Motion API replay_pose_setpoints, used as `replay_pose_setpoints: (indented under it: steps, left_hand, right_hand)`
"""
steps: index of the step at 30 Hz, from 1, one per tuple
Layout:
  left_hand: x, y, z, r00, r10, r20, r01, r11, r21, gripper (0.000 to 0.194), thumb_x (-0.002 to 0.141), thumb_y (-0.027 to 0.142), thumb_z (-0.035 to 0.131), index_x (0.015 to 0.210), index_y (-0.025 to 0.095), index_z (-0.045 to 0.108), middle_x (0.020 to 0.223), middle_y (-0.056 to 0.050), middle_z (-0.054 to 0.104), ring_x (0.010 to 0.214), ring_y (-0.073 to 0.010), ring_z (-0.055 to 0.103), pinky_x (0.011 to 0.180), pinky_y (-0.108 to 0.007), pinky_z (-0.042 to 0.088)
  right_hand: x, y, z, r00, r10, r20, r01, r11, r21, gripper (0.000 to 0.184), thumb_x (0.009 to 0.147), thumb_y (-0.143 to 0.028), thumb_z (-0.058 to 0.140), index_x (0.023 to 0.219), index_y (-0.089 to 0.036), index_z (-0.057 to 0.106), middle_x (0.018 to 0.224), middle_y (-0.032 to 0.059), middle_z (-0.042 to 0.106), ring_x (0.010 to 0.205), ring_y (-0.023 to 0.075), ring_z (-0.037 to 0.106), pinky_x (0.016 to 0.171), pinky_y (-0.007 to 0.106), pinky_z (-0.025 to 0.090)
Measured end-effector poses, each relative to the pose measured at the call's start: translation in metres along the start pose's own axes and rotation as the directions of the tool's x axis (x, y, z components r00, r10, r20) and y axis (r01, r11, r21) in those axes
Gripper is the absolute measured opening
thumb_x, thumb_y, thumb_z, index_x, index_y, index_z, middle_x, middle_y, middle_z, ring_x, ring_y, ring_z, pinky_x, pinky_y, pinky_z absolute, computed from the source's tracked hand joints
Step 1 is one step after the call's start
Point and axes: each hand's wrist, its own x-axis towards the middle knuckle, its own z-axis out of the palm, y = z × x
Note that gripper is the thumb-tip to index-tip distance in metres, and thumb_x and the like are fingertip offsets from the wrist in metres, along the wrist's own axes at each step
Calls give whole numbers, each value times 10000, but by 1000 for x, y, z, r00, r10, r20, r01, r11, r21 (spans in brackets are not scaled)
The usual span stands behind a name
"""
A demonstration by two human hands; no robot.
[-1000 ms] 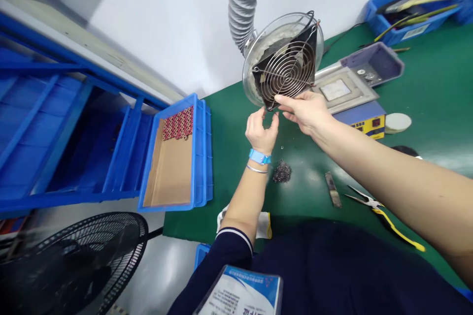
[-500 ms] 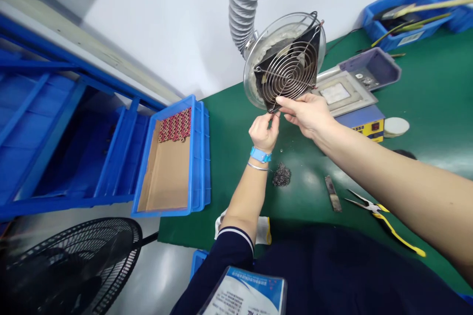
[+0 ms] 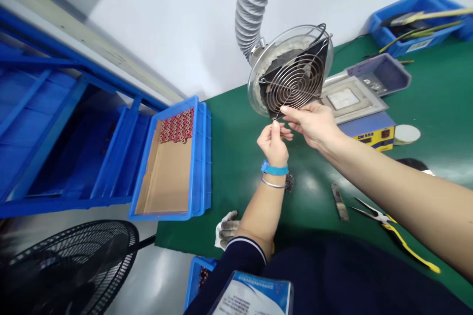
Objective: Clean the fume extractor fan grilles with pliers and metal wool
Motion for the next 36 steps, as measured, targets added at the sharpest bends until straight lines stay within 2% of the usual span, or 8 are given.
replay_pose_setpoints:
  steps: [4,10,17,23,27,30,33,36]
  left_hand:
    - [-8,20,10,906,-422,29,408,856,-317,370,984,343,402,685,155,513,571,27,398,485,-52,381,553,-231,363]
    - [-6,20,6,863,-472,180,505,792,-344,409,1014,299,323,675,157,501,597,25,335,506,-50,345,586,-218,378]
    - [7,45,-30,984,173,38,-177,952,249,582,724,517,775,1166,196,572,1179,-108,661,959,-162,666,812,-280,533]
    - [32,71,-9,977,95,189,-180,843,507,382,762,407,778,1031,212,589,950,-53,704,877,-151,692,787,-265,549]
    - [36,53,0,978,128,162,-189,872,452,355,838,425,698,1085,234,528,919,-26,689,755,-124,690,721,-255,545]
    - [39,51,1,972,129,195,-200,893,404,340,855,444,671,1082,236,526,934,-28,694,688,-118,682,678,-261,543]
    - [45,62,4,979,52,197,-135,890,436,293,878,454,640,1095,265,583,934,-23,709,752,-122,702,692,-254,551]
    - [53,75,7,992,-2,127,-57,885,462,267,919,416,595,1140,267,602,895,-20,711,814,-117,711,701,-236,552]
  right_hand:
    - [0,8,0,1000,-12,22,12,1000,-7,188,723,-112,818,665,-132,640,713,27,637,623,81,601,472,98,484]
    - [5,5,0,998,-34,-60,34,999,4,253,684,-126,851,694,-147,599,732,25,644,602,87,599,447,114,484]
    - [6,-5,2,998,33,-45,-33,999,10,242,715,-88,825,676,-128,590,727,30,643,609,90,619,431,108,472]
    - [8,-11,-10,997,23,67,-21,999,-36,177,794,-102,770,737,-149,609,833,30,673,716,95,646,505,115,510]
    - [-7,-32,-69,988,-31,153,72,960,-269,205,759,-101,795,885,-145,639,904,38,680,836,134,659,665,183,554]
    - [-47,-23,-154,955,-219,201,297,711,-637,483,614,-92,876,1044,-143,662,1002,71,678,931,170,639,880,272,521]
    - [-103,29,-248,957,-166,236,280,340,-898,673,450,-259,961,1044,-202,651,1139,166,639,1089,321,586,1024,458,420]
    - [-144,93,-315,918,-158,365,391,197,-899,805,458,-410,922,1180,-347,572,1518,166,319,1425,375,266,1140,524,216]
